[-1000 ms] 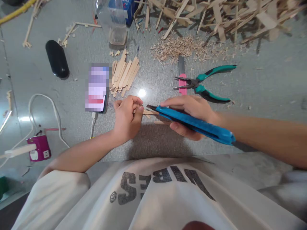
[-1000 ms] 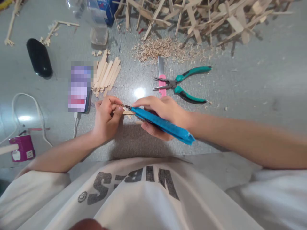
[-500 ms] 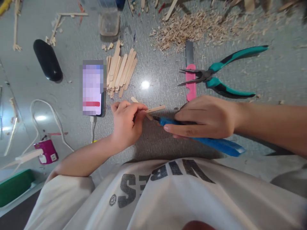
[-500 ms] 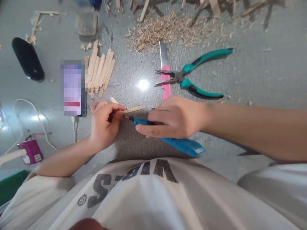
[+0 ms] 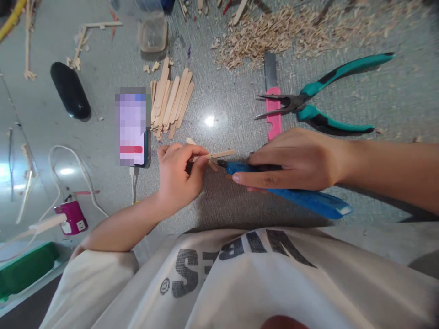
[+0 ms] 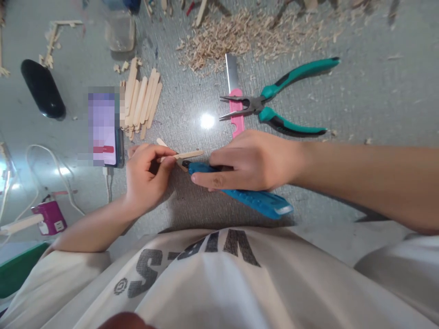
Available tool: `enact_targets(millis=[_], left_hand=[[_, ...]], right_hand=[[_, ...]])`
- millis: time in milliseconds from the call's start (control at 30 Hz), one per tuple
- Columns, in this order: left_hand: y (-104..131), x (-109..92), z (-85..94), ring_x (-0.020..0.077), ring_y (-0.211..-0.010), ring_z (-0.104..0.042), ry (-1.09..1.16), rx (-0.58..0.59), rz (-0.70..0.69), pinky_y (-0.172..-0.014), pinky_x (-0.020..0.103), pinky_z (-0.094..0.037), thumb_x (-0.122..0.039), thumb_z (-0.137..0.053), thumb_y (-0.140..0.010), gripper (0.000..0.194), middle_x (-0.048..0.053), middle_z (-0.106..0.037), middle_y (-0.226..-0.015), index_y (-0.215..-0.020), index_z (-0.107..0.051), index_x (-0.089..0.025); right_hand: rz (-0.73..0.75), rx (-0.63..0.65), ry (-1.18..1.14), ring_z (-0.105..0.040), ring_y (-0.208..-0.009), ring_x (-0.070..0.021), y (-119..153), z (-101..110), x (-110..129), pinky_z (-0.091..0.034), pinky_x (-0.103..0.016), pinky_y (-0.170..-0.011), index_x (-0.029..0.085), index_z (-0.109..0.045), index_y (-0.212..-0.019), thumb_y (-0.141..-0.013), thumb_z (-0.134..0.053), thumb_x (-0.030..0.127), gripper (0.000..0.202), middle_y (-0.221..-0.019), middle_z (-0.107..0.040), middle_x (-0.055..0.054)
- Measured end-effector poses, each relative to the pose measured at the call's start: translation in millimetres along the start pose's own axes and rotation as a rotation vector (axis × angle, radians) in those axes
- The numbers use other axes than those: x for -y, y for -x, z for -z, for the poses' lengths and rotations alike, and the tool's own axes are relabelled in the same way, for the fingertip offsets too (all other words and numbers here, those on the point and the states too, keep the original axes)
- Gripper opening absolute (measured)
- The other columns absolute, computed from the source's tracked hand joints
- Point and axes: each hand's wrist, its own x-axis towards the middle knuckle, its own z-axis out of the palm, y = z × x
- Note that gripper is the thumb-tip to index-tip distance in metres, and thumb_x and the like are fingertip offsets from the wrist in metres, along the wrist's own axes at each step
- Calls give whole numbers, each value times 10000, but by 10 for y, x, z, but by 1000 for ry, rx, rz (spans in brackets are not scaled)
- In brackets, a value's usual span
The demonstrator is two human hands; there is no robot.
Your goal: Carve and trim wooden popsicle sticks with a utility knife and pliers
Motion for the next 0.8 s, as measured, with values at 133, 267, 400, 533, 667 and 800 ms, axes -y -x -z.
enact_targets(millis=[133,267,400,533,667,800], left_hand=[[-53,33,10,213,-824,-687,261,-218,98,-819,393,-533,-451,-720,-1095,218,31,-777,-926,-978,-751,-269],[-80,58,-20,194,-820,-674,294,-290,106,-762,347,-548,-562,-764,-1069,311,26,-742,-917,-999,-730,-261],[-56,37,-39,169,-797,-674,310,-264,89,-718,320,-541,-590,-777,-1071,358,25,-755,-929,-1009,-739,-239],[-42,44,-45,166,-817,-701,332,-253,68,-733,312,-554,-538,-791,-1077,310,22,-773,-923,-1011,-751,-238],[-30,86,-59,175,-821,-723,299,-224,4,-746,333,-552,-451,-793,-1077,218,25,-799,-916,-1004,-777,-245],[-7,93,-63,183,-805,-701,228,-180,6,-742,361,-499,-339,-819,-1039,101,24,-811,-900,-980,-795,-260]], right_hand=[[136,129,-69,-607,-622,-171,-31,140,-41,-396,-354,-620,310,-901,-1005,-1218,-349,771,750,-802,-774,-40],[139,66,13,-574,-638,-179,-39,171,-68,-379,-361,-616,350,-910,-1181,-1210,-397,761,658,-841,-765,-39],[293,5,63,-507,-605,-136,-86,143,-117,-323,-352,-593,344,-902,-1193,-1220,-449,717,587,-810,-751,-6],[367,-55,101,-601,-698,-127,-105,172,-143,-371,-302,-624,303,-870,-1245,-1219,-502,678,526,-942,-791,-12],[490,-95,145,-646,-759,-120,-76,225,-119,-426,-260,-677,249,-801,-1394,-1240,-558,524,398,-1019,-776,-22],[388,-98,122,-616,-715,-116,-45,181,-115,-400,-268,-651,272,-815,-1337,-1250,-543,522,379,-972,-767,1]])
